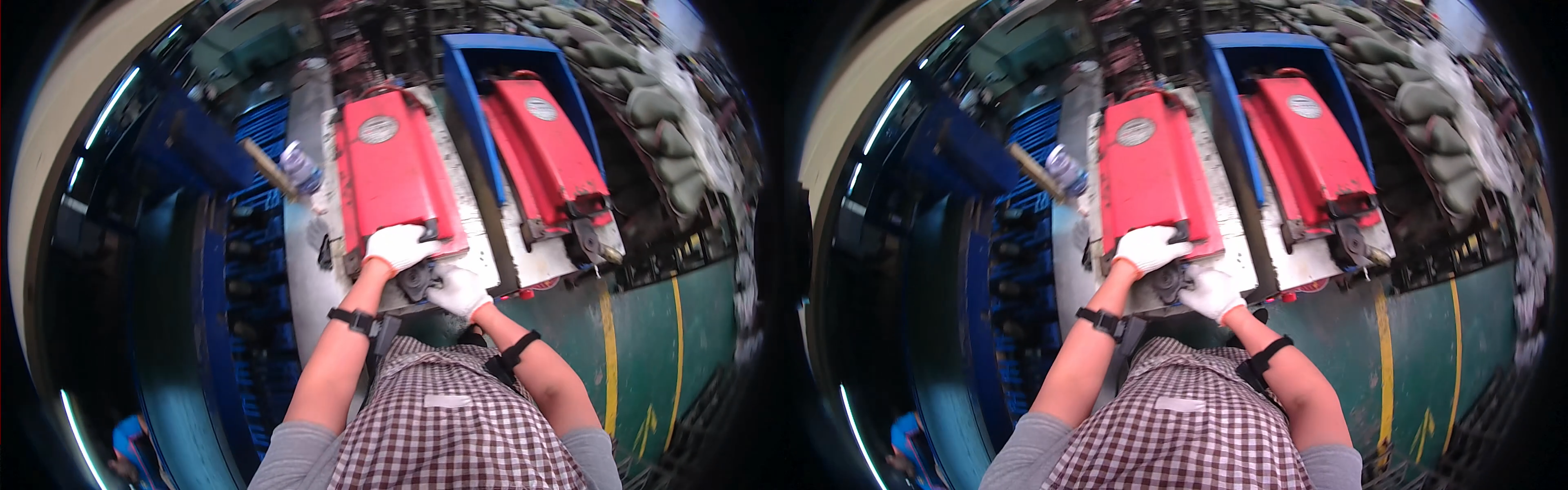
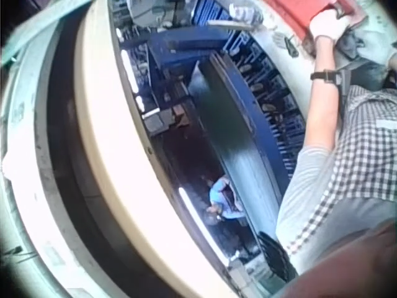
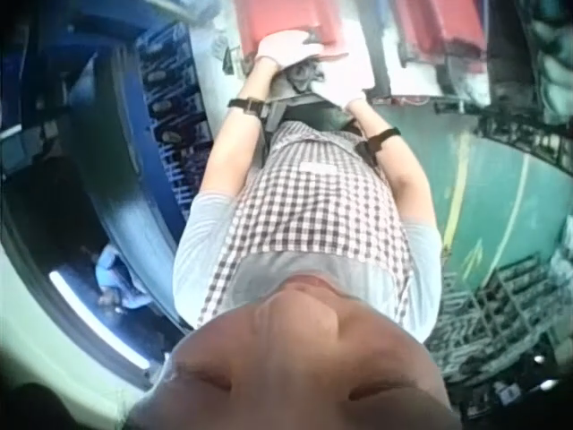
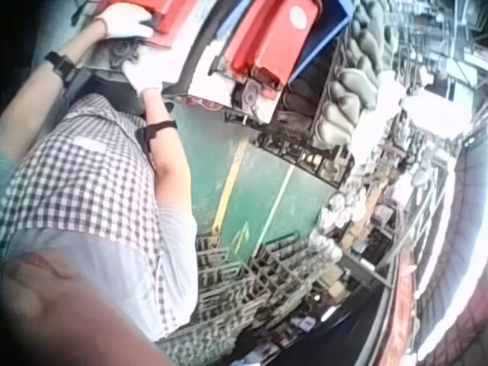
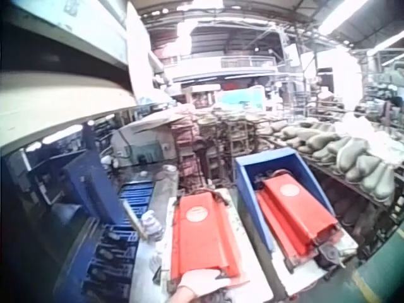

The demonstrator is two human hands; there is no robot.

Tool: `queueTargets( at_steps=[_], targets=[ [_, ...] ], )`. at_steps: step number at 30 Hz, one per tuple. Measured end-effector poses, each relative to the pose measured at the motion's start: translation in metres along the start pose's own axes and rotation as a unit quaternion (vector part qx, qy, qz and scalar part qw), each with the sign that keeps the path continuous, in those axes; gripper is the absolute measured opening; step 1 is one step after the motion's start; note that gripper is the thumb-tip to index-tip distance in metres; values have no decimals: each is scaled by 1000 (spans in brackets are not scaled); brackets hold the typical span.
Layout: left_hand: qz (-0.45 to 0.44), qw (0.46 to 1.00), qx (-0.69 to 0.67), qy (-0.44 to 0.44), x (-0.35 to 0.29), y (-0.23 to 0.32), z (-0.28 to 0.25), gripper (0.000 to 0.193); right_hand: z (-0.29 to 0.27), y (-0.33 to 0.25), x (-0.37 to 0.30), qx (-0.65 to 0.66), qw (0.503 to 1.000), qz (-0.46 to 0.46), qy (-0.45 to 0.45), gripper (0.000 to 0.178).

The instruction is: Operating a shoe lasting or heat-setting machine to process shoes by loading them onto molds and removing them after pressing.

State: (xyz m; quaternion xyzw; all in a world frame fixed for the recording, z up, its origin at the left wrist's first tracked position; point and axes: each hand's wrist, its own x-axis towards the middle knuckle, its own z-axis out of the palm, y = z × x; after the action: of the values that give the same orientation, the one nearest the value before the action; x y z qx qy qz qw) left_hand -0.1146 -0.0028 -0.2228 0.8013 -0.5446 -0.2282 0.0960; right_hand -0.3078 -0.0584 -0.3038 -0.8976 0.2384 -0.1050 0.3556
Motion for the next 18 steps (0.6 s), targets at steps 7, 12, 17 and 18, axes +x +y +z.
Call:
queueTargets(
  at_steps=[7, 12, 17, 18],
  targets=[
    [-16, 1000, 15, 2, 0, -13, 8, 63, -4, -18, 4, -8, 997, 64, -46, 38],
    [-11, 1000, 19, 5, 1, -12, 10, 63, -1, -12, 2, -21, 997, 66, -37, 41],
    [-6, 1000, 18, -1, -1, -10, 7, 63, -3, -14, 1, -17, 996, 78, -37, 41],
    [-3, 1000, 15, 2, 0, -10, 6, 63, -3, -14, 2, -14, 996, 79, -35, 41]
  ],
)
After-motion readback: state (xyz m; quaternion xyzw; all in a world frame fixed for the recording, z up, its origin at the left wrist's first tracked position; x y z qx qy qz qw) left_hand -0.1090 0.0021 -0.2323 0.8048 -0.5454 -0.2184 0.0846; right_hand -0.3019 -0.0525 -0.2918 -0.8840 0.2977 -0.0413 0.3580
